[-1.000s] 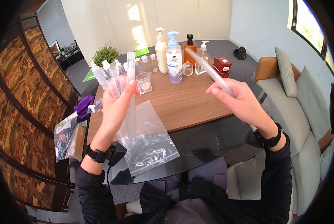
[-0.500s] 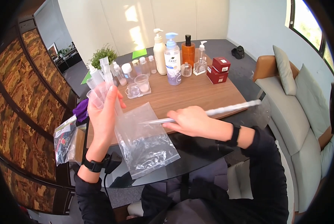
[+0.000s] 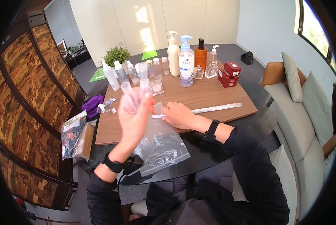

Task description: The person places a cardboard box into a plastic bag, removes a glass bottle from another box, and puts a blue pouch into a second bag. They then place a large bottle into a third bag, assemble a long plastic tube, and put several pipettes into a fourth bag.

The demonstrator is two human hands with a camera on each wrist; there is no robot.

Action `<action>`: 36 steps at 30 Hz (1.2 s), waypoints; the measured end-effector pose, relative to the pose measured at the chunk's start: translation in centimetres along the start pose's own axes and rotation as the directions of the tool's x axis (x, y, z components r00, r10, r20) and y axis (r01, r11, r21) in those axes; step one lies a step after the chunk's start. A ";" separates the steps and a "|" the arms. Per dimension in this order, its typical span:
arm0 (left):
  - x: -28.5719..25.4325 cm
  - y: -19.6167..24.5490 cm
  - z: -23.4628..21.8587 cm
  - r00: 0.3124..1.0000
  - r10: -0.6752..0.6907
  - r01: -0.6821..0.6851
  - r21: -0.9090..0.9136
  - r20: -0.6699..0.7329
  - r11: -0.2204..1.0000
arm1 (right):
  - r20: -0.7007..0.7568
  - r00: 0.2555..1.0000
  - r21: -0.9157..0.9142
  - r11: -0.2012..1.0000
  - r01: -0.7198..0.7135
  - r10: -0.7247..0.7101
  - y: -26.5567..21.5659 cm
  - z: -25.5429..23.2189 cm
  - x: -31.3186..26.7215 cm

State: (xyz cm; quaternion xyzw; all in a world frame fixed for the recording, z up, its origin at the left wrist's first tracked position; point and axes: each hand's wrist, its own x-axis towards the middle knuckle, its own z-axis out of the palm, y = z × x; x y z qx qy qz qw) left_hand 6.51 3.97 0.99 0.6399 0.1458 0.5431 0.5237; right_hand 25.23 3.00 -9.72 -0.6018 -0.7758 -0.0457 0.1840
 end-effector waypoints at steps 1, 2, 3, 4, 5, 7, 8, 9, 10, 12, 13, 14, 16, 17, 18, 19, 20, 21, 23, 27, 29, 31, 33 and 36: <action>-0.3 -0.3 0.8 1.000 0.012 -0.012 0.034 -0.004 0.999 | -0.021 1.000 0.016 1.000 0.011 -0.011 0.1 -0.2 -0.1; -0.6 -0.6 1.3 1.000 0.002 -0.002 0.023 0.001 1.000 | -0.019 1.000 0.058 0.998 0.012 -0.010 0.3 -0.4 -0.3; -0.8 -0.8 1.7 1.000 -0.008 0.008 0.011 0.008 1.000 | -0.017 1.000 0.100 0.995 0.010 -0.009 0.6 -0.7 -0.4; -1.0 -1.1 1.9 1.000 -0.018 0.018 0.000 0.016 1.000 | -0.016 1.000 0.143 0.990 0.008 -0.006 0.8 -1.4 -0.6; -1.2 -1.5 1.9 0.999 -0.021 0.021 -0.026 0.026 0.999 | -0.020 0.999 0.266 0.964 -0.021 0.027 1.2 -2.1 -0.6; -1.5 -2.3 2.2 1.000 -0.005 0.006 -0.044 0.012 0.999 | -0.015 0.996 0.498 0.864 -0.072 0.091 1.9 -3.9 -0.8; -1.8 -2.8 2.4 1.000 -0.002 0.002 -0.050 0.004 0.999 | 0.017 0.993 0.735 0.672 -0.090 0.115 1.6 -5.4 -1.3; -2.3 -3.6 2.6 0.999 -0.053 0.054 -0.075 0.014 0.996 | 0.055 0.990 0.904 0.416 -0.104 0.128 1.2 -6.9 -1.9; -2.7 -4.2 3.0 0.997 -0.071 0.073 -0.069 0.034 0.995 | 0.095 0.987 0.986 0.122 -0.111 0.129 0.4 -8.5 -2.4; -3.4 -5.0 3.8 0.992 -0.104 0.109 -0.059 0.076 0.992 | -0.023 0.996 0.990 0.143 0.010 0.089 -2.3 -10.8 -3.4; -3.6 -4.9 3.9 0.977 -0.161 0.171 -0.070 0.139 0.983 | -0.081 0.994 0.986 0.153 0.069 0.073 -3.5 -11.2 -4.0; -3.9 -5.2 4.3 0.986 -0.103 0.112 -0.063 0.130 0.992 | -0.098 0.992 0.977 0.199 0.080 0.084 -4.2 -11.2 -4.5; -4.4 -5.8 4.9 0.994 0.017 -0.012 -0.046 0.112 0.999 | -0.134 0.986 0.952 0.290 0.100 0.099 -5.2 -11.1 -5.2; -4.7 -5.7 4.8 0.991 -0.022 0.027 -0.032 0.133 0.999 | -0.115 0.987 0.955 0.284 0.081 0.108 -5.4 -11.4 -5.5; -4.9 -5.6 4.9 0.990 -0.037 0.044 -0.050 0.133 0.998 | -0.090 0.990 0.958 0.281 0.057 0.106 -5.4 -11.5 -5.7; -5.1 -5.4 4.9 0.990 -0.051 0.060 -0.067 0.133 0.996 | -0.064 0.993 0.960 0.278 0.033 0.101 -5.4 -11.6 -6.0; -5.2 -5.3 4.9 0.989 -0.066 0.077 -0.082 0.132 0.994 | -0.038 0.995 0.962 0.273 0.010 0.097 -5.4 -11.6 -6.2; -5.3 -5.3 4.8 0.988 -0.063 0.075 -0.080 0.142 0.994 | -0.033 0.995 0.967 0.255 0.009 0.091 -5.5 -11.6 -6.3; -5.5 -5.1 4.6 0.985 -0.058 0.071 -0.078 0.160 0.994 | -0.024 0.997 0.975 0.220 0.006 0.078 -5.5 -11.6 -6.5; -6.0 -4.6 3.7 0.966 -0.112 0.111 0.014 0.232 0.994 | -0.054 0.997 0.941 0.336 0.034 0.051 -5.4 -10.1 -6.7; -6.4 -5.0 3.2 0.960 -0.146 0.146 0.014 0.240 0.989 | -0.039 0.998 0.928 0.372 0.020 0.045 -5.4 -9.7 -7.0; -6.7 -5.3 2.8 0.955 -0.154 0.149 0.040 0.253 0.988 | -0.005 1.000 0.880 0.474 -0.008 0.027 -5.1 -9.3 -7.2; -7.0 -5.7 2.1 0.940 -0.179 0.168 0.060 0.289 0.984 | 0.019 1.000 0.843 0.538 -0.018 0.005 -5.1 -9.1 -7.5; -7.1 -6.1 1.4 0.898 -0.251 0.240 0.076 0.361 0.968 | 0.083 0.996 0.784 0.618 -0.048 -0.027 -5.4 -9.4 -7.5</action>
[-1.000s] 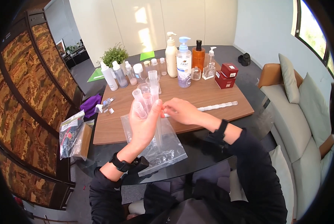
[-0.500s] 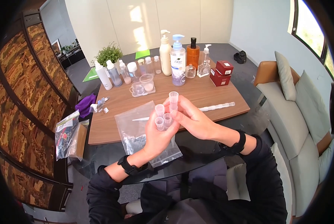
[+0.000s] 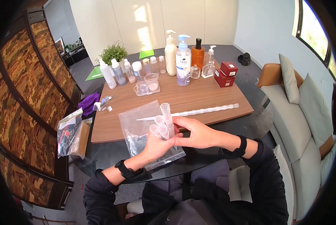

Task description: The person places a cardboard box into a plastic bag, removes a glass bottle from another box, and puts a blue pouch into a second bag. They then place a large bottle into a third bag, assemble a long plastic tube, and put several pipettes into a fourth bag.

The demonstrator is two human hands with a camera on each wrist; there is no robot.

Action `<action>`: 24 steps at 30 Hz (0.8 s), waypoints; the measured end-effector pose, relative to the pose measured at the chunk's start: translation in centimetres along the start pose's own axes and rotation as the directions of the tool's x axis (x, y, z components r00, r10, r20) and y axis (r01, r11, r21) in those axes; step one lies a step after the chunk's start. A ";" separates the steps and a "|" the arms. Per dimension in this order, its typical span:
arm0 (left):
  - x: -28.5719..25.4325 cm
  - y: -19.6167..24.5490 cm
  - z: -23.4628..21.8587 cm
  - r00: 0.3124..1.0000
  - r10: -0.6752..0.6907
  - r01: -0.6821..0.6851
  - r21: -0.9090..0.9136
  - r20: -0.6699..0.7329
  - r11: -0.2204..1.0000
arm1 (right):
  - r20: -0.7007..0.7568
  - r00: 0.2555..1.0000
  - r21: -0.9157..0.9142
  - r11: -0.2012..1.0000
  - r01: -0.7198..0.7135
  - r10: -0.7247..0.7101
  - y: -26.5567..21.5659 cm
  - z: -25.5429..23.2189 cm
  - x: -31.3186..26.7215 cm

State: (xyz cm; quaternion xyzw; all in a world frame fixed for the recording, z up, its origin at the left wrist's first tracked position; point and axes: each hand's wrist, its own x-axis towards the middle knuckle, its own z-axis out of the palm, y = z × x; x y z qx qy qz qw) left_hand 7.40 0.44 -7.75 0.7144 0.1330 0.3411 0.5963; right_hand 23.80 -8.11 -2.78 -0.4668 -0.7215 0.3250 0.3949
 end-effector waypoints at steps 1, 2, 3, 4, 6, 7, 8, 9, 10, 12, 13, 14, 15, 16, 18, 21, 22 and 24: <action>0.1 0.1 0.0 0.999 -0.037 0.037 -0.015 0.018 0.999 | 0.029 0.999 -0.060 0.997 -0.040 0.042 -0.4 -0.2 0.1; 0.1 0.1 0.0 0.997 -0.074 0.075 -0.029 0.036 0.997 | 0.055 0.995 -0.122 0.989 -0.079 0.086 -0.8 -0.3 0.1; 0.2 0.3 0.1 0.995 -0.089 0.090 -0.010 0.053 0.996 | 0.037 0.995 -0.047 0.995 -0.093 0.095 -0.9 -0.2 0.1; 0.2 0.6 0.1 0.992 -0.104 0.103 0.009 0.069 0.995 | 0.020 0.994 0.027 0.994 -0.104 0.104 -1.1 0.1 0.2; 0.3 0.8 0.1 0.991 -0.076 0.071 0.044 0.108 0.996 | -0.011 0.994 0.170 0.980 -0.102 0.105 -1.0 0.8 0.4; 0.3 0.6 0.1 0.991 -0.034 0.027 0.057 0.132 0.998 | -0.023 0.995 0.238 0.967 -0.091 0.099 -0.4 1.2 0.6; 0.4 0.6 0.2 0.988 0.006 -0.017 0.069 0.156 0.997 | -0.035 0.995 0.305 0.949 -0.079 0.094 -0.1 1.4 0.7; 0.4 0.7 0.2 0.986 0.008 -0.017 0.051 0.169 0.999 | -0.047 0.995 0.279 0.958 -0.068 0.085 0.0 1.4 0.7; 0.6 0.9 0.3 0.983 0.010 -0.016 0.032 0.181 0.999 | -0.059 0.995 0.253 0.966 -0.058 0.075 0.0 1.4 0.7; 0.6 0.5 0.4 0.978 0.016 -0.022 0.027 0.208 0.999 | -0.065 0.994 0.187 0.980 -0.073 0.087 0.1 1.4 0.8; 0.6 -0.1 0.5 0.975 0.020 -0.029 0.040 0.222 0.999 | -0.061 0.992 0.146 0.984 -0.098 0.108 0.1 1.3 0.7; 0.7 -0.4 0.5 0.972 0.025 -0.039 0.053 0.235 0.998 | -0.057 0.990 0.104 0.987 -0.121 0.128 0.2 1.2 0.7; 0.7 -0.6 0.3 0.968 0.000 -0.016 0.063 0.252 0.998 | -0.050 0.988 0.138 0.981 -0.137 0.145 0.2 1.3 0.8; 0.8 -0.4 0.3 0.963 -0.026 0.006 0.074 0.269 0.997 | -0.043 0.986 0.172 0.973 -0.153 0.162 0.4 1.3 0.9; 1.1 0.3 0.3 0.945 -0.115 0.089 0.099 0.307 0.991 | -0.043 0.982 0.243 0.955 -0.169 0.185 0.8 1.4 1.0; 1.6 1.8 0.3 0.903 -0.240 0.209 0.126 0.356 0.970 | -0.039 0.967 0.365 0.905 -0.220 0.251 0.5 1.3 1.1; 1.6 2.3 0.3 0.898 -0.243 0.212 0.123 0.367 0.970 | -0.019 0.952 0.413 0.870 -0.270 0.304 -0.4 0.9 1.0; 1.4 2.3 0.2 0.888 -0.230 0.228 0.054 0.398 0.972 | 0.002 0.938 0.546 0.785 -0.292 0.348 -1.0 0.5 0.7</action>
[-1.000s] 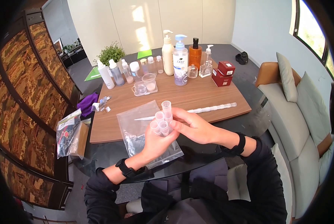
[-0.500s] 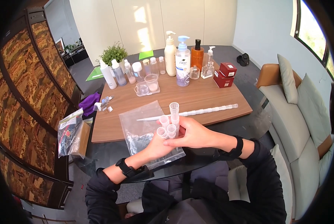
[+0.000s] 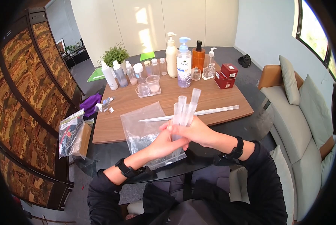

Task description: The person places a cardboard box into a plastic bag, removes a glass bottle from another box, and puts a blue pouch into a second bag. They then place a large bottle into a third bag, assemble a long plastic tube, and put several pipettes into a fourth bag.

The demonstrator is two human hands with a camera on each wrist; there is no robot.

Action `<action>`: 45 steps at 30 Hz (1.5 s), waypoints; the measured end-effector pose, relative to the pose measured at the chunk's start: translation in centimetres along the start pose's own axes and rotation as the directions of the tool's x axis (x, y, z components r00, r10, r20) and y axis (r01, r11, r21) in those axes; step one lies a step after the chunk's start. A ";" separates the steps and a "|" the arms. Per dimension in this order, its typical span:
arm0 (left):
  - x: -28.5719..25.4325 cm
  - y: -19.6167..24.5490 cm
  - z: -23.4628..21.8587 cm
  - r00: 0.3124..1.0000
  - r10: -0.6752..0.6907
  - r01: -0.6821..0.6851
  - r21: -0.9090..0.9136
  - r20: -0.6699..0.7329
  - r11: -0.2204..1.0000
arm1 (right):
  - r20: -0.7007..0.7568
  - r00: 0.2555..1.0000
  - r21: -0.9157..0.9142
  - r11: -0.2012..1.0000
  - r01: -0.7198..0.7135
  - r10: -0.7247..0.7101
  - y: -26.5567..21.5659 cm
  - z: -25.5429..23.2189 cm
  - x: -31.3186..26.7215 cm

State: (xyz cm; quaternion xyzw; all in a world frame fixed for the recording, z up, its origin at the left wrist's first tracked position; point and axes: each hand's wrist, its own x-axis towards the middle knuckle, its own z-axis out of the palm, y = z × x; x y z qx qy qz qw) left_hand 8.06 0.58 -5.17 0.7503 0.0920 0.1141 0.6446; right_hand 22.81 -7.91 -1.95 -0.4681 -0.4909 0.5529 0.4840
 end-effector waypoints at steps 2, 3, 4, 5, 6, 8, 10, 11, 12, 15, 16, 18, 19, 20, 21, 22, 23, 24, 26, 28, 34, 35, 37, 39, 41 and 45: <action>-0.4 -0.7 0.0 0.999 0.031 -0.025 -0.127 0.043 0.992 | -0.002 1.000 0.205 0.979 0.019 -0.019 -0.1 -0.5 -0.5; -0.6 -0.8 0.0 0.998 0.004 0.005 -0.155 0.055 0.988 | -0.025 1.000 0.261 0.965 0.020 -0.014 0.1 -0.6 -0.5; -1.0 -0.4 0.1 0.997 -0.024 0.036 -0.183 0.067 0.982 | -0.048 0.999 0.317 0.948 0.022 -0.007 0.4 -0.7 -0.4; -1.3 -0.1 0.3 0.996 -0.052 0.068 -0.213 0.079 0.975 | -0.071 0.997 0.372 0.928 0.023 0.003 0.7 -0.7 -0.4; -1.4 0.2 0.6 0.994 -0.075 0.090 -0.186 0.085 0.978 | -0.063 0.998 0.388 0.922 -0.002 0.029 1.1 -0.8 -0.4; -1.6 0.7 1.0 0.989 -0.118 0.129 -0.127 0.092 0.984 | -0.046 0.996 0.416 0.908 -0.046 0.072 1.8 -1.0 -0.2; -1.4 -0.4 1.0 0.998 -0.029 0.029 0.002 0.053 1.000 | -0.077 0.995 0.391 0.920 -0.027 0.061 2.3 -0.9 0.0; -1.4 -0.7 1.0 0.999 0.016 -0.019 0.068 0.039 0.998 | -0.093 0.994 0.379 0.925 -0.017 0.057 2.4 -0.9 0.0; -1.6 -0.8 0.6 0.997 -0.065 0.057 0.191 0.036 0.980 | -0.104 0.995 0.331 0.943 0.028 0.007 2.3 -0.9 0.0; -2.7 2.2 -0.7 0.973 -0.208 0.231 0.444 -0.100 0.866 | -0.189 0.975 0.179 0.972 0.151 -0.117 1.4 -1.1 -0.4; -2.6 2.4 -1.6 0.980 -0.129 0.178 0.363 -0.154 0.915 | -0.125 0.991 0.190 0.980 0.062 -0.039 0.8 -1.4 -0.9; -2.3 2.7 -3.1 0.959 0.010 0.049 0.200 -0.282 0.979 | 0.009 0.992 0.196 0.973 -0.124 0.124 -0.1 -1.9 -2.0; -1.9 3.3 -3.0 0.930 0.049 -0.005 0.121 -0.365 0.993 | 0.033 0.989 0.151 0.978 -0.145 0.141 0.1 -1.2 -2.4; -1.5 4.4 -2.5 0.890 0.081 -0.067 0.048 -0.449 0.997 | 0.099 0.973 0.140 0.965 -0.223 0.211 -0.1 -0.5 -2.8; -1.2 5.1 -2.2 0.842 0.106 -0.137 -0.019 -0.529 0.990 | 0.154 0.960 0.164 0.952 -0.256 0.232 0.2 0.0 -3.0; -1.0 5.5 -2.5 0.907 0.057 -0.111 -0.107 -0.417 0.988 | 0.209 0.945 0.185 0.939 -0.289 0.250 0.4 0.5 -3.2; -0.9 5.8 -2.8 0.956 0.017 -0.075 -0.189 -0.294 0.979 | 0.253 0.930 0.197 0.927 -0.320 0.268 0.2 0.8 -3.4; -1.0 6.0 -2.9 0.987 -0.017 -0.027 -0.264 -0.163 0.964 | 0.271 0.925 0.187 0.928 -0.321 0.265 0.0 0.8 -3.5; -0.9 6.0 -2.4 0.990 0.041 -0.064 -0.168 -0.136 0.984 | 0.308 0.915 0.171 0.931 -0.323 0.261 0.0 0.9 -3.6; -0.7 5.6 -2.5 0.990 0.099 -0.113 -0.138 -0.103 0.984 | 0.313 0.913 0.170 0.930 -0.325 0.262 -0.1 0.8 -3.7; -0.5 5.4 -0.5 0.939 0.107 -0.177 -0.195 -0.326 0.965 | 0.288 0.925 0.154 0.941 -0.300 0.248 -0.8 0.9 -4.2; -0.3 5.4 -0.3 0.934 0.105 -0.181 -0.198 -0.341 0.963 | 0.274 0.928 0.152 0.942 -0.301 0.252 -0.9 0.9 -4.1; 0.0 5.4 -0.2 0.922 0.106 -0.191 -0.202 -0.372 0.960 | 0.256 0.932 0.146 0.942 -0.301 0.258 -0.8 0.7 -4.0; 0.2 5.2 -0.6 0.878 0.136 -0.247 -0.191 -0.460 0.950 | 0.249 0.933 0.140 0.944 -0.299 0.258 0.3 0.1 -3.5; 0.4 5.1 -4.7 0.775 0.256 -0.443 -0.208 -0.578 0.872 | 0.254 0.967 -0.153 0.988 0.004 0.035 3.4 1.2 -4.8; -3.0 10.0 -13.3 0.548 0.239 -0.623 -0.200 -0.802 0.756 | 0.128 0.969 -0.223 0.958 -0.179 0.211 2.1 1.2 -7.4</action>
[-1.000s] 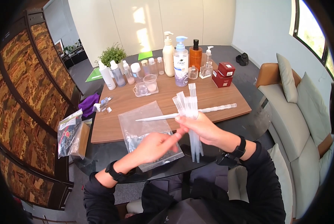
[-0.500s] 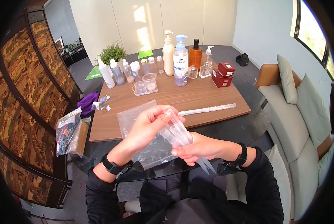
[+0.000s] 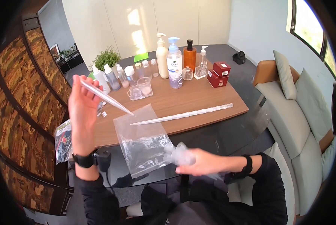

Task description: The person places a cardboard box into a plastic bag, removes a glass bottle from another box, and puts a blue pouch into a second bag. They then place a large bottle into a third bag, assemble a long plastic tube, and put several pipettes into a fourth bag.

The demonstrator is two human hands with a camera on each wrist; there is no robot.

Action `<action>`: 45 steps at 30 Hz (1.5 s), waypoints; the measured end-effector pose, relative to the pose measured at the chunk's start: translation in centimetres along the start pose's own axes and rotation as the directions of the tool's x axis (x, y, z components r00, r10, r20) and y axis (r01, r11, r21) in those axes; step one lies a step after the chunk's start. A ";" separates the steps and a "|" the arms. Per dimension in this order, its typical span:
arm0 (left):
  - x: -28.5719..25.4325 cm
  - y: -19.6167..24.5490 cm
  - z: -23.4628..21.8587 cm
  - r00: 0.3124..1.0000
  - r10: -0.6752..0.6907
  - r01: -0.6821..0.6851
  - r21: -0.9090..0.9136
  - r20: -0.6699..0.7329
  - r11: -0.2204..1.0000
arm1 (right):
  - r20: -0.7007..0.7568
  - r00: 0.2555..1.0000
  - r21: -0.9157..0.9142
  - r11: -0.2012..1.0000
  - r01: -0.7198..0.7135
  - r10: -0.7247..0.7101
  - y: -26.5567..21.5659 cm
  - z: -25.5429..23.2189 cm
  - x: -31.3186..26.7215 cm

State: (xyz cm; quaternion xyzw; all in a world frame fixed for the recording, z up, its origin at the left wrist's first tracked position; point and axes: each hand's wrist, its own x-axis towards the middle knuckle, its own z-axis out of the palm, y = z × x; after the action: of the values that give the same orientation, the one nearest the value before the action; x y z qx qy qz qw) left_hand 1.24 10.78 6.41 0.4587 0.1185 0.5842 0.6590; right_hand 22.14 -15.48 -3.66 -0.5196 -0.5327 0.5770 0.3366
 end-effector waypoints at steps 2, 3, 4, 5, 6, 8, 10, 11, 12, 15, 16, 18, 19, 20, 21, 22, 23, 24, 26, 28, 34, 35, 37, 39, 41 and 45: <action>-3.1 1.2 4.4 0.988 0.088 -0.069 0.140 -0.129 0.988 | -0.145 0.989 0.124 0.992 0.004 0.014 -2.1 -1.1 -0.2; -3.9 0.7 4.2 0.998 0.039 -0.031 0.160 -0.046 0.987 | -0.118 0.993 0.205 0.978 0.033 -0.009 -2.3 -1.8 0.2; -4.8 0.5 3.7 0.999 0.008 -0.017 0.182 0.047 0.983 | -0.110 0.994 0.215 0.976 0.045 -0.021 -2.6 -2.4 0.8; -5.7 0.3 3.8 0.991 -0.036 0.008 0.207 0.132 0.978 | -0.101 0.995 0.233 0.971 0.046 -0.023 -2.8 -2.6 1.1; -6.7 -0.5 4.9 0.999 -0.040 0.032 0.281 0.020 0.959 | -0.110 0.993 0.224 0.973 0.060 -0.036 -3.1 -2.7 1.1; -7.4 -1.3 4.6 0.984 -0.113 0.059 0.347 0.139 0.936 | -0.128 0.990 0.213 0.973 0.086 -0.059 -3.5 -2.4 1.2; -8.1 -2.1 4.5 0.962 -0.163 0.071 0.374 0.220 0.925 | -0.140 0.988 0.198 0.975 0.098 -0.071 -3.4 -2.1 1.3; -8.4 -2.4 4.6 0.956 -0.186 0.091 0.375 0.227 0.923 | -0.148 0.986 0.190 0.976 0.106 -0.078 -3.3 -2.1 1.3; -8.6 -2.6 4.8 0.949 -0.210 0.110 0.375 0.235 0.920 | -0.155 0.985 0.194 0.975 0.105 -0.075 -3.3 -2.1 1.4; -8.9 -3.4 4.5 0.922 -0.263 0.161 0.338 0.283 0.927 | -0.170 0.983 0.228 0.968 0.107 -0.069 -3.0 -2.1 1.5; -9.0 -3.8 4.5 0.918 -0.275 0.175 0.330 0.286 0.927 | -0.173 0.982 0.253 0.961 0.113 -0.070 -2.7 -2.2 1.6; -9.5 -4.2 4.6 0.900 -0.338 0.253 0.304 0.274 0.919 | -0.171 0.983 0.318 0.941 0.121 -0.068 -2.6 -2.2 1.8; -9.7 -4.3 4.7 0.890 -0.372 0.282 0.324 0.265 0.903 | -0.166 0.984 0.356 0.926 0.121 -0.065 -2.6 -2.1 1.9; -9.9 -4.5 4.9 0.878 -0.405 0.309 0.343 0.255 0.887 | -0.160 0.985 0.394 0.911 0.122 -0.062 -2.7 -2.1 2.0; -10.0 -4.5 4.9 0.866 -0.436 0.336 0.362 0.245 0.870 | -0.149 0.986 0.423 0.897 0.126 -0.068 -2.6 -2.1 2.1; -10.0 -4.8 4.6 0.853 -0.451 0.333 0.390 0.265 0.859 | -0.138 0.988 0.451 0.883 0.130 -0.074 -2.3 -2.1 2.3; -10.1 -4.9 4.6 0.839 -0.453 0.321 0.398 0.301 0.859 | -0.128 0.988 0.480 0.867 0.133 -0.081 -2.2 -2.1 2.4; -10.1 -5.0 4.6 0.825 -0.455 0.309 0.406 0.335 0.860 | -0.121 0.989 0.494 0.859 0.131 -0.081 -2.3 -2.1 2.4; -10.2 -5.1 4.7 0.793 -0.465 0.286 0.434 0.394 0.854 | -0.108 0.991 0.521 0.844 0.126 -0.082 -2.4 -2.1 2.5; -10.4 -5.0 4.8 0.757 -0.482 0.262 0.471 0.441 0.842 | -0.093 0.993 0.545 0.831 0.115 -0.077 -2.2 -2.1 2.6; -10.9 -5.2 4.7 0.709 -0.574 0.439 0.380 0.411 0.814 | -0.133 0.987 0.526 0.838 0.144 -0.086 -1.7 -2.0 2.8; -10.9 -5.3 4.7 0.709 -0.583 0.461 0.364 0.396 0.809 | -0.150 0.985 0.516 0.842 0.156 -0.090 -1.6 -1.9 2.9; -10.7 -5.4 4.5 0.709 -0.601 0.504 0.331 0.368 0.798 | -0.168 0.981 0.525 0.834 0.172 -0.097 -1.7 -1.9 2.9; -10.7 -5.4 4.7 0.720 -0.611 0.524 0.319 0.329 0.790 | -0.173 0.979 0.557 0.809 0.189 -0.109 -1.3 -1.9 3.1; -10.9 -5.7 4.9 0.729 -0.614 0.533 0.312 0.304 0.787 | -0.166 0.978 0.611 0.766 0.201 -0.125 -0.2 -2.2 3.8; -11.7 -7.5 4.9 0.762 -0.603 0.493 0.391 0.236 0.777 | -0.223 0.975 0.683 0.718 0.136 0.027 -0.2 -1.9 4.2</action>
State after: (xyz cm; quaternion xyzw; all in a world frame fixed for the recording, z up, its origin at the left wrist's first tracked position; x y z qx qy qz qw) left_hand 6.22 -1.02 -0.95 0.5948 0.2191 0.2464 0.7331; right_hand 22.90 -10.96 -4.29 -0.3993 -0.2528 0.6640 0.5794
